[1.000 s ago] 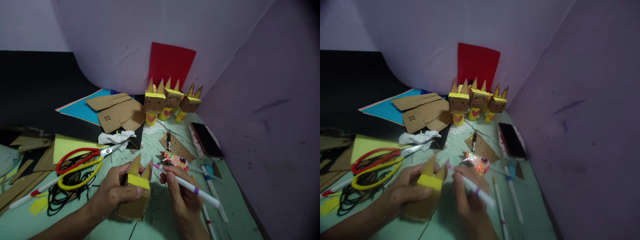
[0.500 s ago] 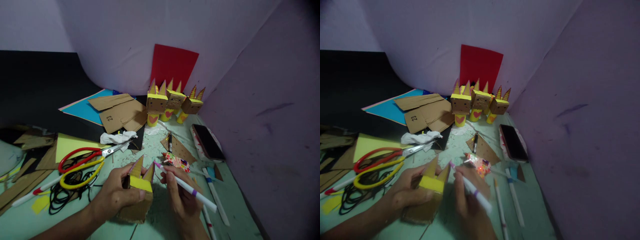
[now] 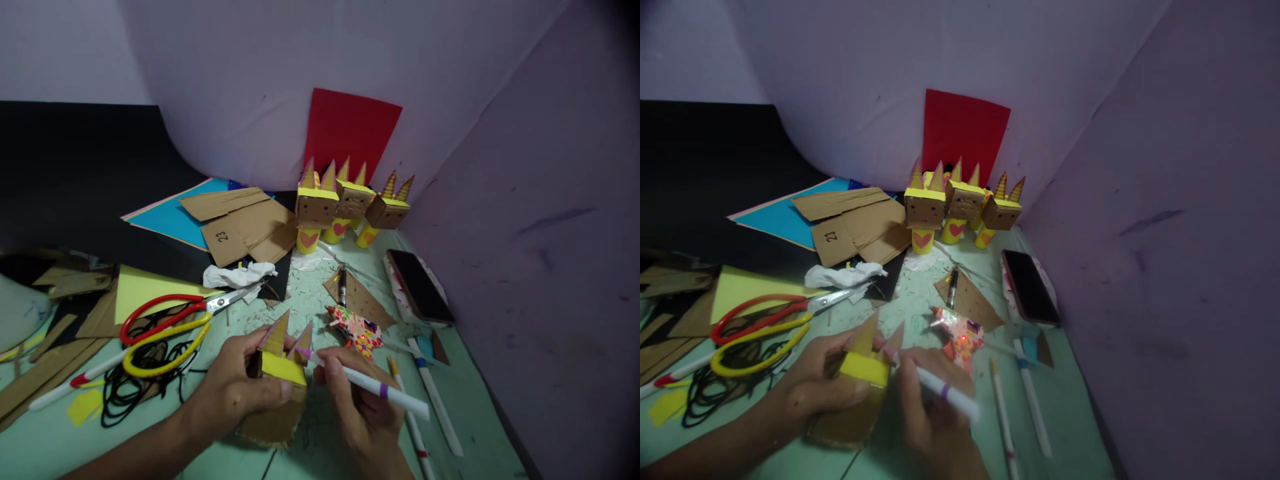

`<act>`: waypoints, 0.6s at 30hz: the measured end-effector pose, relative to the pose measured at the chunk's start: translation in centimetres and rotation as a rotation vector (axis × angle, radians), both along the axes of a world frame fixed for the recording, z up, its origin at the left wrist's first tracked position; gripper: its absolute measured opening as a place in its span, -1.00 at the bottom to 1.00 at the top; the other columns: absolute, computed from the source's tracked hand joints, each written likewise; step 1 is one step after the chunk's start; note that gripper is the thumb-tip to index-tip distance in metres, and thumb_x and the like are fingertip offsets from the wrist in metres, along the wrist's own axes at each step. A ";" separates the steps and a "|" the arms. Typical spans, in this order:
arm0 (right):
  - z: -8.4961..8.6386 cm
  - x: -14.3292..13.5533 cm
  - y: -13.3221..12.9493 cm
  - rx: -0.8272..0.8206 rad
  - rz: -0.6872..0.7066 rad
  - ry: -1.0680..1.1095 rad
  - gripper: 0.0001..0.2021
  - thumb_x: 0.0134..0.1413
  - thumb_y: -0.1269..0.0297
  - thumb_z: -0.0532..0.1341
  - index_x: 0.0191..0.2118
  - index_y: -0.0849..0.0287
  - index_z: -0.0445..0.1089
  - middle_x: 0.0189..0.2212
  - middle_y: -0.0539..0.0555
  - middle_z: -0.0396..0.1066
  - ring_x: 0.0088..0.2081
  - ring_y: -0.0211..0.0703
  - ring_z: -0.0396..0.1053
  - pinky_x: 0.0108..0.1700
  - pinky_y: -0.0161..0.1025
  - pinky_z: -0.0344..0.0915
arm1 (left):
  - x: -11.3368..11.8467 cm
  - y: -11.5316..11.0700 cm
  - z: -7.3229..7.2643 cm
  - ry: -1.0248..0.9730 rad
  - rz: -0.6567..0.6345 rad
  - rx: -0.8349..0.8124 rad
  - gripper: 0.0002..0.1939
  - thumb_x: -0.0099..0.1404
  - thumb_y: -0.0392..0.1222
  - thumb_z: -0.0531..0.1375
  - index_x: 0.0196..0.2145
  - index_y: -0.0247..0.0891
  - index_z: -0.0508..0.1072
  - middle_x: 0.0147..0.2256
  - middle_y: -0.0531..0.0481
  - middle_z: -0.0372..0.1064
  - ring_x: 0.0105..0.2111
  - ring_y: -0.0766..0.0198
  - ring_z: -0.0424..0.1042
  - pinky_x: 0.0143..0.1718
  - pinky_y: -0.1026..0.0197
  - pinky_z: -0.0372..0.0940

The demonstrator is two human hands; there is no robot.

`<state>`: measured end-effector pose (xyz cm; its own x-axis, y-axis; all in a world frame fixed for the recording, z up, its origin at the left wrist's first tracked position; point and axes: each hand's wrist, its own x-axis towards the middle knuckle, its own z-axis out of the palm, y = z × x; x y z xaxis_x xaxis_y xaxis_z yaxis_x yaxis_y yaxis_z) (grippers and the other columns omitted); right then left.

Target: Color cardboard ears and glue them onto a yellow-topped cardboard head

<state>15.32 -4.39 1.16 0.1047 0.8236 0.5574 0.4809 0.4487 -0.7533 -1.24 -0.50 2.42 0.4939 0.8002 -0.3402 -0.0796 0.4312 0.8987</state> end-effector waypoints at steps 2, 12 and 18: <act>-0.1 0.0 0.0 -0.020 -0.033 0.033 -0.82 0.13 0.42 0.10 -0.35 0.15 0.46 -0.55 0.04 0.44 -0.51 -0.22 0.41 -0.54 -0.35 0.29 | 0.0 0.0 0.0 0.000 -0.002 0.000 -0.56 -0.15 -0.13 0.35 -0.27 -0.29 0.40 -0.42 0.04 0.36 -0.42 0.26 0.28 -0.40 0.27 0.18; -0.2 -0.3 -0.1 -0.070 -0.053 0.129 -0.80 0.14 0.33 0.11 -0.36 0.16 0.49 -0.60 0.02 0.40 -0.56 -0.24 0.37 -0.53 -0.32 0.29 | 0.0 -0.1 -0.1 -0.026 -0.006 0.030 -0.57 -0.13 -0.15 0.34 -0.26 -0.30 0.41 -0.40 0.02 0.38 -0.41 0.26 0.30 -0.39 0.27 0.20; 0.5 -0.6 0.8 -0.071 -0.102 0.296 -0.84 0.10 0.31 0.17 -0.36 0.15 0.51 -0.56 0.01 0.45 -0.54 -0.23 0.39 -0.49 -0.31 0.30 | -0.1 -0.1 -0.6 -0.055 0.024 -0.020 -0.48 -0.11 -0.15 0.33 -0.15 -0.31 0.36 -0.36 0.00 0.41 -0.38 0.22 0.33 -0.36 0.23 0.23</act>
<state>14.68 -3.58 1.71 0.3377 0.8362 0.4321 0.2763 0.3507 -0.8948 -1.30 -0.64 1.86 0.4933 0.8054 -0.3285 -0.1395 0.4460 0.8841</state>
